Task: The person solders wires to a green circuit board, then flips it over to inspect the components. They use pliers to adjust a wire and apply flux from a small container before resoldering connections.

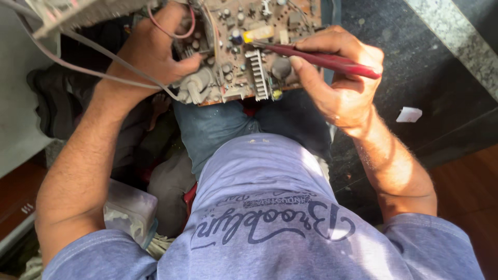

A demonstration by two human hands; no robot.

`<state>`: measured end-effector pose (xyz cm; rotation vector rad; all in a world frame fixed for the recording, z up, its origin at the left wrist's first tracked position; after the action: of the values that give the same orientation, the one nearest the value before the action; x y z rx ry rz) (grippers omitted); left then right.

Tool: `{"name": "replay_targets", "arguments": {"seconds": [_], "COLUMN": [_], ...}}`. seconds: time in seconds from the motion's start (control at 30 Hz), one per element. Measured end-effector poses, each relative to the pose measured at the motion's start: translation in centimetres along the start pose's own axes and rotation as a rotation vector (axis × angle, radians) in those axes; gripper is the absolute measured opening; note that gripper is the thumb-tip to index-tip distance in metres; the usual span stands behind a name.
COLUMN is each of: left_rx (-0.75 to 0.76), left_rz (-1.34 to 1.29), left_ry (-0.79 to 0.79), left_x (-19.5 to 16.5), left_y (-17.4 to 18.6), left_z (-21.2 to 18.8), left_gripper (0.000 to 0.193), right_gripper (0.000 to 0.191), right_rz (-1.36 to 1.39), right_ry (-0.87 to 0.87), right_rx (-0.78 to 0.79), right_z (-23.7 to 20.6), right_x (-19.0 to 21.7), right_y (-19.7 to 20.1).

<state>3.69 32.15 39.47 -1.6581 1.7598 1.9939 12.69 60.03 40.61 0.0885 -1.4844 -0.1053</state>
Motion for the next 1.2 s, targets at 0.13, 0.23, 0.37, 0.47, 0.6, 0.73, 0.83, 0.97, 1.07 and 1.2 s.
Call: {"name": "replay_targets", "arguments": {"seconds": [0.13,0.23,0.37,0.47,0.6,0.73,0.83,0.97,1.07,1.2], "left_rx": [-0.022,-0.016,0.025,0.021,0.013,0.016,0.024,0.047,0.03,0.03], "left_rz": [-0.016,-0.021,0.037,0.039,0.066,0.025,0.024,0.036,0.013,0.029], "left_ry": [-0.019,-0.015,0.057,0.064,0.048,0.016,0.042,0.106,0.046,0.054], "left_x": [-1.1,-1.3,-0.5,0.0,0.3,0.0,-0.1,-0.2,-0.8,-1.0], "left_y": [0.4,0.3,-0.2,-0.5,-0.8,-0.9,-0.8,-0.7,-0.4,-0.1], "left_z": [-0.3,-0.4,-0.6,-0.8,-0.8,-0.6,-0.5,-0.2,0.2,0.5], "left_gripper": [0.046,0.046,0.048,0.046,0.048,0.044,0.044,0.046,0.046,0.045], "right_gripper": [0.017,0.018,0.025,0.03,0.032,0.033,0.033,0.034,0.034,0.033], "right_rz": [0.0,-0.069,-0.208,-0.243,-0.294,-0.331,-0.32,-0.319,-0.323,-0.317], "right_ry": [0.019,0.052,0.2,0.191,0.184,0.283,0.275,0.264,0.257,0.233], "right_rx": [-0.046,-0.072,-0.083,-0.109,-0.121,-0.083,-0.08,-0.068,-0.071,-0.052], "right_z": [-3.5,-4.8,-5.0,-4.6,-4.3,-4.1,-3.9,-3.9,-3.7,-3.4], "right_x": [1.5,2.3,2.8,2.2,1.2,0.8,0.4,0.3,0.3,0.4], "right_y": [-0.2,-0.8,-2.0,-3.2,-4.3,-5.0,-5.3,-5.6,-5.5,-5.3]}}
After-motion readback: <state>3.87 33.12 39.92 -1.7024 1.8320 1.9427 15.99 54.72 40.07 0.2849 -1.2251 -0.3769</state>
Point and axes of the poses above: each hand's wrist, its own z-axis towards the middle knuckle, its own y-axis out of the back of the hand, x = y × z, the point moved 6 cm from there along z, towards the middle knuckle, and after that the axes turned 3 degrees about -x, right-handed, at the moved point
